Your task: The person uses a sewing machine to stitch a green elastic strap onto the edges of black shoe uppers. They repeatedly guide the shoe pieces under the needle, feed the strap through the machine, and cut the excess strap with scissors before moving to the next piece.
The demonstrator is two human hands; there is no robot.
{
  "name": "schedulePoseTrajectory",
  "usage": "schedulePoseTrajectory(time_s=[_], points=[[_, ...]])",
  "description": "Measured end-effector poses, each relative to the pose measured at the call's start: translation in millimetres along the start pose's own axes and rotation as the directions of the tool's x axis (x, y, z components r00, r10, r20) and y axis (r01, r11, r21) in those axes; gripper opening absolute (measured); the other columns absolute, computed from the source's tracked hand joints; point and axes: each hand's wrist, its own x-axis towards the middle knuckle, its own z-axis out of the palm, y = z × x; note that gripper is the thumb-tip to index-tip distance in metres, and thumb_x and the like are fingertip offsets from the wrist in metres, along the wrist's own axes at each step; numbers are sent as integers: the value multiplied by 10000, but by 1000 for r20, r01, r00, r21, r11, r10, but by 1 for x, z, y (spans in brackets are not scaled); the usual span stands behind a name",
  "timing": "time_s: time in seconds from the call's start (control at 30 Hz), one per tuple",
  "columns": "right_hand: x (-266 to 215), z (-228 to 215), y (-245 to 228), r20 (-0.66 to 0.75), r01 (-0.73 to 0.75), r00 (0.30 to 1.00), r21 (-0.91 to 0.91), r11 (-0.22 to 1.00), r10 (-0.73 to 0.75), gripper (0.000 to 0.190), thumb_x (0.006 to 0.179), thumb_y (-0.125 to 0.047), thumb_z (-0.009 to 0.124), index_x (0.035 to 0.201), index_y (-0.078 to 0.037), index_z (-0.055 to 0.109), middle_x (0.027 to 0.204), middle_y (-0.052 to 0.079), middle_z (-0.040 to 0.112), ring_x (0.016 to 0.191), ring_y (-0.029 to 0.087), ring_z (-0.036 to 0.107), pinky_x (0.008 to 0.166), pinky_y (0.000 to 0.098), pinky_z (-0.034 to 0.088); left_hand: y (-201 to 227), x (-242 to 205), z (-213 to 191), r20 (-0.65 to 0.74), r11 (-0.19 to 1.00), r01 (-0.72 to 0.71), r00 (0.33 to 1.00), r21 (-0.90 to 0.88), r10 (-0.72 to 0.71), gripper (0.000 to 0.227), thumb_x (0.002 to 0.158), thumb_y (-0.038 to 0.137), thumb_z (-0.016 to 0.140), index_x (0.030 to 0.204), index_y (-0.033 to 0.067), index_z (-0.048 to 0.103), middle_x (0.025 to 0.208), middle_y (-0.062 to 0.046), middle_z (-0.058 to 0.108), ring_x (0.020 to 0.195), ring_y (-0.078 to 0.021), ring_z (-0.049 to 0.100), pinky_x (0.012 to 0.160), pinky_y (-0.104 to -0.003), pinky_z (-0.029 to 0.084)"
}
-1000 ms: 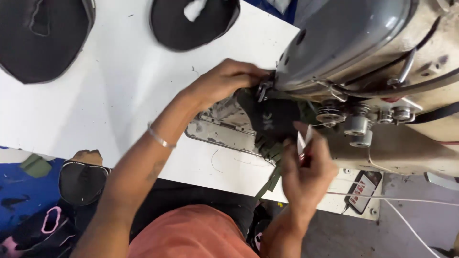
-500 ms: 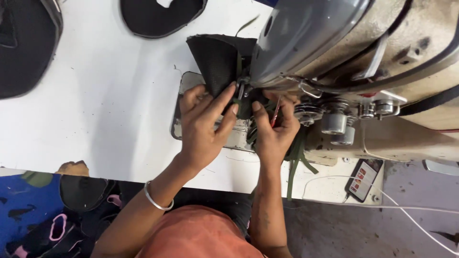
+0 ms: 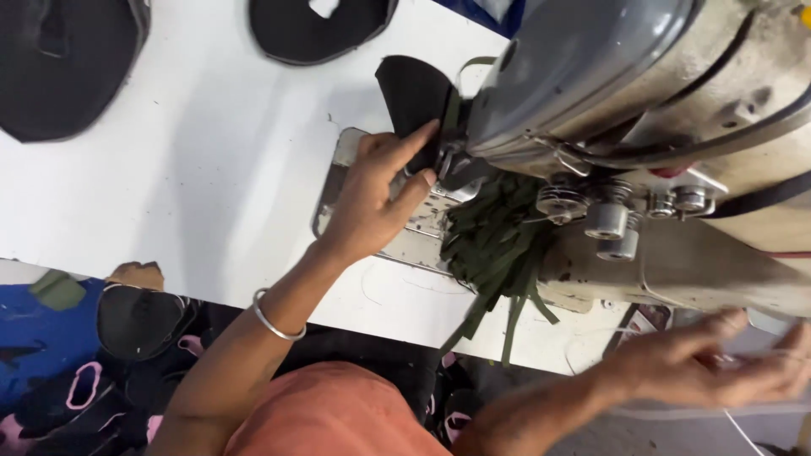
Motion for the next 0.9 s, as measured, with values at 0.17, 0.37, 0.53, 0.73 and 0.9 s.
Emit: schedulePoseTrajectory(time_s=[0.17, 0.37, 0.53, 0.73, 0.9], points=[[-66, -6, 80, 117, 36, 993, -15, 999, -35, 532, 1179, -412, 570, 1364, 86, 578, 1354, 234, 503, 1235, 329, 635, 1006, 465, 586, -8, 1, 7, 16, 996, 46, 999, -73, -45, 576, 1036, 223, 642, 1584, 166, 474, 1156, -22, 656, 1079, -179, 513, 940, -323, 498], [-9, -24, 36, 120, 37, 992, 4, 999, -38, 462, 1167, -358, 510, 1239, 83, 626, 1207, 189, 527, 974, 288, 608, 716, 398, 522, -46, 12, -53, 334, 927, 214, 937, -307, -106, 175, 1037, 151, 639, 1180, 76, 705, 1625, 78, 394, 1027, -135, 726, 839, -284, 623], [-79, -3, 16, 265, -271, 944, 276, 922, 198, 237, 1056, -133, 519, 1152, 46, 641, 1117, 121, 626, 969, 204, 590, 865, 349, 462, -220, 1, -212, -282, 872, -88, 926, 482, 250, 306, 1106, 77, 646, 1363, -80, 595, 1238, -164, 726, 1037, -239, 698, 870, -333, 551], [-116, 53, -43, 760, -719, 368, -133, 683, 536, 214, 958, -132, 652, 1104, -3, 739, 903, 135, 732, 743, 258, 642, 680, 380, 505, -241, -45, -251, -181, 604, 48, 970, 795, 162, 556, 1069, 345, 701, 1331, -129, 575, 1136, -265, 694, 989, -342, 686, 871, -434, 579], [-131, 80, -23, 801, -506, 391, -223, 833, 452, 306, 916, -275, 767, 997, 19, 747, 840, 229, 733, 769, 381, 687, 720, 461, 520, -162, -98, -168, -166, 399, 144, 986, 906, 21, 665, 982, 540, 726, 1303, -35, 632, 1097, -283, 658, 998, -402, 653, 815, -514, 575]])
